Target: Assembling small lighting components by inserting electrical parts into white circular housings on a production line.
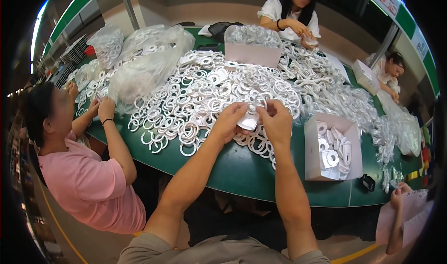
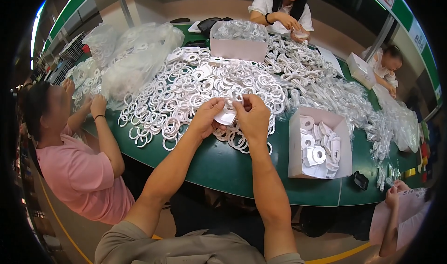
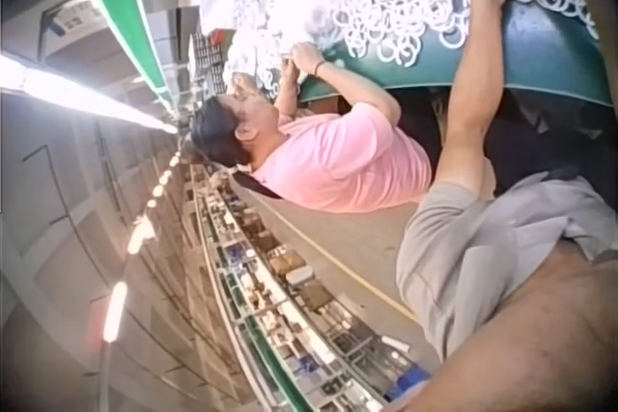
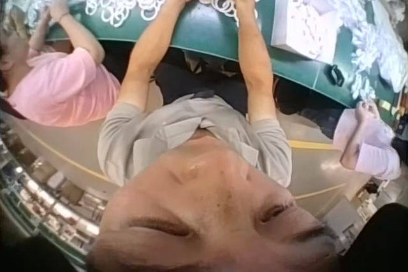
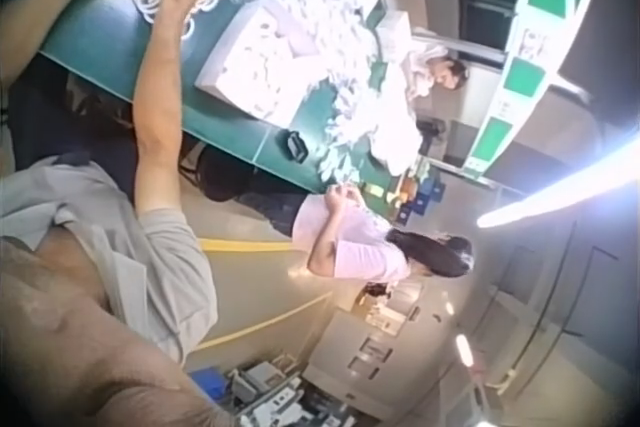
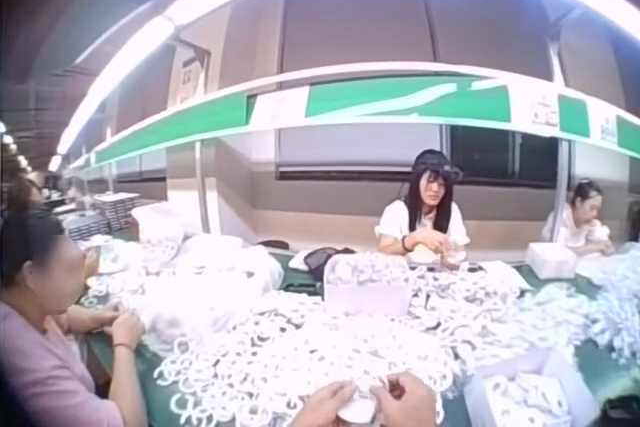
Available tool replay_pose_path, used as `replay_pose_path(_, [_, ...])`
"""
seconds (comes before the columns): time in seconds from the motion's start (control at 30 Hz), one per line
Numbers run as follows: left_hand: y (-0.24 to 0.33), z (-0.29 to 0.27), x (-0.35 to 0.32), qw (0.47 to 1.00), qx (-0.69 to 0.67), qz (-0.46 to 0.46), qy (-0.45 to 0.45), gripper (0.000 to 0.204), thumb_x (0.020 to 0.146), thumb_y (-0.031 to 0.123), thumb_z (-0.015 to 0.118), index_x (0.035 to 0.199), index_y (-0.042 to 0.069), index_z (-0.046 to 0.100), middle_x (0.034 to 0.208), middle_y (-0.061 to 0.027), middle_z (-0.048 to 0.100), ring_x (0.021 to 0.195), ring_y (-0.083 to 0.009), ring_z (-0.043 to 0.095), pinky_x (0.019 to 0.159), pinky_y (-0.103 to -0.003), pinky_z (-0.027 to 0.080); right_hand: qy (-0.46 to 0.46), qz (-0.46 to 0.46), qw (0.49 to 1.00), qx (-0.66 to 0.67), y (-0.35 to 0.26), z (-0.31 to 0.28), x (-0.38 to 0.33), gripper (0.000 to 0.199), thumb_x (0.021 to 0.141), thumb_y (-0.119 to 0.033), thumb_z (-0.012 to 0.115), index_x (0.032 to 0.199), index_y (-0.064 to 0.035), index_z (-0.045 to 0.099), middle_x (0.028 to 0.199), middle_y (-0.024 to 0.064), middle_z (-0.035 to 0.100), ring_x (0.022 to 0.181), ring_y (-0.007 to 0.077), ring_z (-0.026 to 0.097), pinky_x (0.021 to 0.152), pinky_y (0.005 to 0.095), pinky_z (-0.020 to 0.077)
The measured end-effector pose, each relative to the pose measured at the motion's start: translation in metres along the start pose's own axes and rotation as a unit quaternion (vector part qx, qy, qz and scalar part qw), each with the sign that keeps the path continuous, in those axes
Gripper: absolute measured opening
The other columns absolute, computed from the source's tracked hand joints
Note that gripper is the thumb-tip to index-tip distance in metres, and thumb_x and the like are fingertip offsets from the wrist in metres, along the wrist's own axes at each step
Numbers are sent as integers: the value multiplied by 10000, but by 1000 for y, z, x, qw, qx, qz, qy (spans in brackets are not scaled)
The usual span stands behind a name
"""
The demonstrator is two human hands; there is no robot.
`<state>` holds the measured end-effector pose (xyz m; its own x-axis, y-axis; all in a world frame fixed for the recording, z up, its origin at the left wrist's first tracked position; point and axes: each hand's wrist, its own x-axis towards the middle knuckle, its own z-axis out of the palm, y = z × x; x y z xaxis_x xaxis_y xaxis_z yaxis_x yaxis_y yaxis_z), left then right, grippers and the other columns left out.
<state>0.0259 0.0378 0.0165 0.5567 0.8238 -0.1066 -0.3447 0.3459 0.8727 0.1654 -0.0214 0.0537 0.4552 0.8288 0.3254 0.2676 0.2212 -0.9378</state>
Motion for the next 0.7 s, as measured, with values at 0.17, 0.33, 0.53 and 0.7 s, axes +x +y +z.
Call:
replay_pose_path(0.17, [6,11,-4,998,59,4,18,315,948,338,544,1112,72,505,850,-82,635,599,-155,636,381,-261,496,11,-57,991,-121,14,-9,6,189,801,-122,713,906,22,648,687,34,624,549,79,552,499,222,460])
replay_pose_path(0.33, [2,5,-3,998,56,3,34,290,947,330,545,1074,73,504,826,-78,635,587,-155,635,364,-259,484,-50,0,995,-82,3,-8,4,205,837,-152,685,901,39,650,716,46,627,599,100,586,523,228,499])
replay_pose_path(0.53, [1,8,0,996,71,-10,58,234,972,295,501,1055,76,493,854,-70,635,621,-185,663,367,-255,468,1,115,984,134,2,-20,12,275,882,-181,658,993,71,654,808,101,640,611,154,629,568,249,549])
replay_pose_path(0.7, [2,6,0,996,60,-3,73,207,983,266,476,1041,67,484,836,-91,638,617,-213,670,372,-257,471,-52,149,987,36,-5,-32,12,256,888,-155,648,1027,59,658,808,93,647,661,139,635,521,231,511])
